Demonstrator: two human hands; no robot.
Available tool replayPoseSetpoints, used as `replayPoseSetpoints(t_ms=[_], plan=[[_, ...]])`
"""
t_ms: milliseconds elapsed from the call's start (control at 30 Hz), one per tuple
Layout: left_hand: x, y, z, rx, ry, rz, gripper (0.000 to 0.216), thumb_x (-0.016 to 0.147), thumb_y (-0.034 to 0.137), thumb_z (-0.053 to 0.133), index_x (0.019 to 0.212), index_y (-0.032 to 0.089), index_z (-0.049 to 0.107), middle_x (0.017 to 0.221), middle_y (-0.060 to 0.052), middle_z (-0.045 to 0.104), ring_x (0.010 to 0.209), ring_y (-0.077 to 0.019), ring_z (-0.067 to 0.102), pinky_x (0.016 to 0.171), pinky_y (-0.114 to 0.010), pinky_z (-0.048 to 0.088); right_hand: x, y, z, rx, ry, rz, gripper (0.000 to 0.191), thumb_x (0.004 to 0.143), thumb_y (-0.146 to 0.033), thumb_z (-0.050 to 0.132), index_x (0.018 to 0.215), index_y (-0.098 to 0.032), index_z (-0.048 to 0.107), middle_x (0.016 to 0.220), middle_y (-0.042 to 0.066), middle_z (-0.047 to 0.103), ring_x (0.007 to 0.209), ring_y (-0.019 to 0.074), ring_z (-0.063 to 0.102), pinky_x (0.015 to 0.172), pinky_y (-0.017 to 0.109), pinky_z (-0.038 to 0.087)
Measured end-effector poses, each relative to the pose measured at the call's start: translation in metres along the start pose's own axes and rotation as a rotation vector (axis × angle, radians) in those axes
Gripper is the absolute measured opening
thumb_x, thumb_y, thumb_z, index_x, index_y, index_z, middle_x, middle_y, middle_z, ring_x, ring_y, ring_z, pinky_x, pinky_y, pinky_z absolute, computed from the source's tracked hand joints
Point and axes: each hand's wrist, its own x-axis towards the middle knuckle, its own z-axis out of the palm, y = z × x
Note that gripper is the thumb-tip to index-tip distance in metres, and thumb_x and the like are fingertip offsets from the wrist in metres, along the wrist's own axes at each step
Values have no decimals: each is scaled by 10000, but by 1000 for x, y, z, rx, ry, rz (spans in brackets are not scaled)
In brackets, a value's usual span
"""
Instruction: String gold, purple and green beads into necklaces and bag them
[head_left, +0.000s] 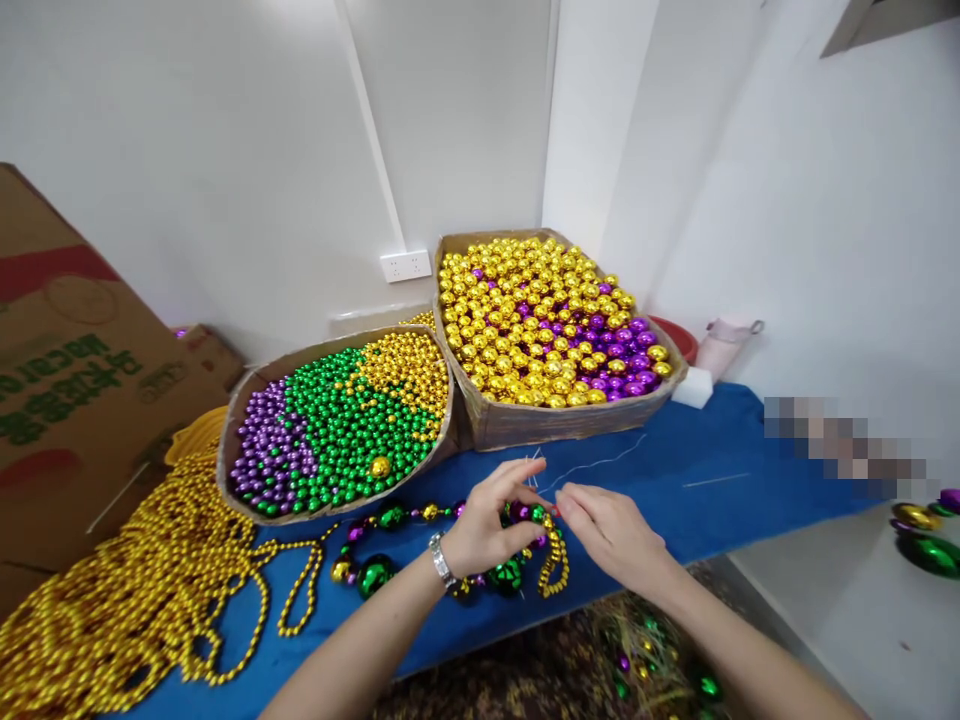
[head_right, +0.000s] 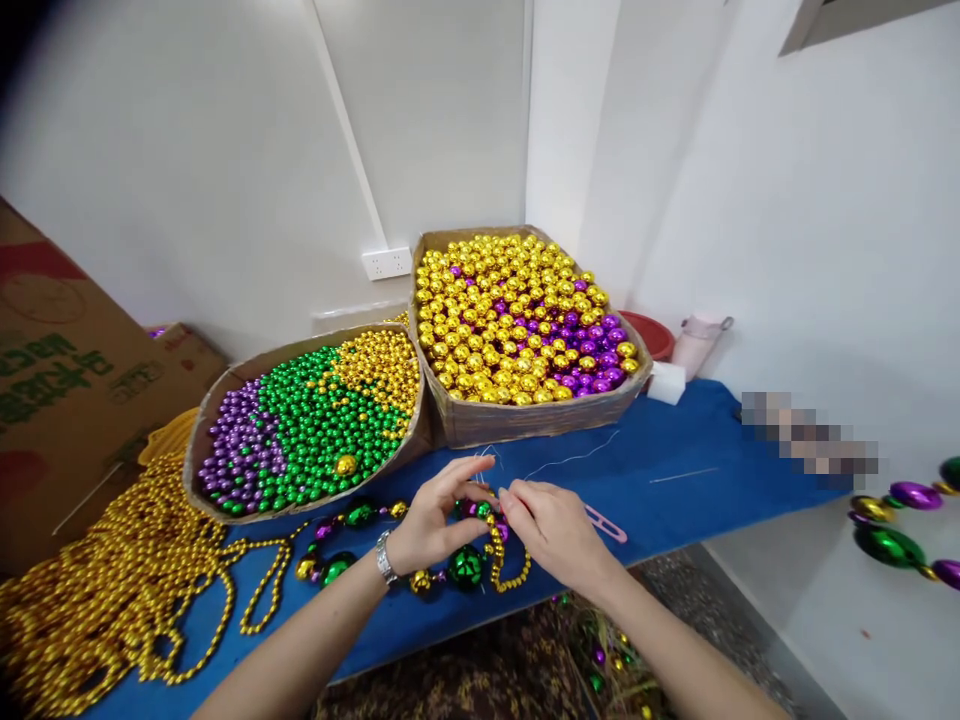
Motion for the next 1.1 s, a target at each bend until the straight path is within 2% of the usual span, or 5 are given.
replayPoseSetpoints(t_ms=[467, 700, 867, 967, 1100], plan=[[3, 2, -2, 73, 2, 42, 648, 763, 230, 668, 1348, 196, 393, 973, -76, 682, 1145, -261, 534, 1013, -451, 380, 2, 2, 0, -288, 62, -110, 385, 953, -349, 307, 688, -205, 547, 662, 25, 593, 666, 161, 514, 634, 281, 286], [8, 10, -3, 130, -14, 82, 659, 754, 184, 665, 1352, 193, 389, 908, -54, 699, 1156, -254, 522, 1019, -448, 371, -1, 2, -10, -391, 118, -153, 343, 922, -422, 378, 734, -214, 576, 701, 25, 615, 711, 173, 536, 614, 275, 328], [14, 15, -7, 176, 32, 105, 671, 765, 190, 658, 1368, 202, 365, 908, -57, 705, 1181, -265, 513, 1032, -483, 358, -25, 42, 7, -177, 113, 112, 272, 921, -439, 358, 984, -273, 563, 930, 4, 652, 853, 158, 601, 687, 262, 435], [25, 18, -13, 177, 115, 138, 686, 764, 207, 657, 1377, 209, 349, 1039, -90, 664, 1108, -257, 576, 982, -462, 430, -46, 75, 37, -163, 155, 229, 361, 913, -484, 313, 865, -264, 595, 866, 31, 646, 739, 176, 614, 561, 273, 440], [48, 31, -26, 210, 227, 200, 701, 764, 246, 665, 1382, 217, 336, 1237, -134, 555, 1045, -232, 611, 939, -435, 486, -56, 94, 58, -88, 194, 247, 438, 869, -559, 335, 740, -250, 617, 741, 70, 642, 736, 235, 621, 625, 363, 483]])
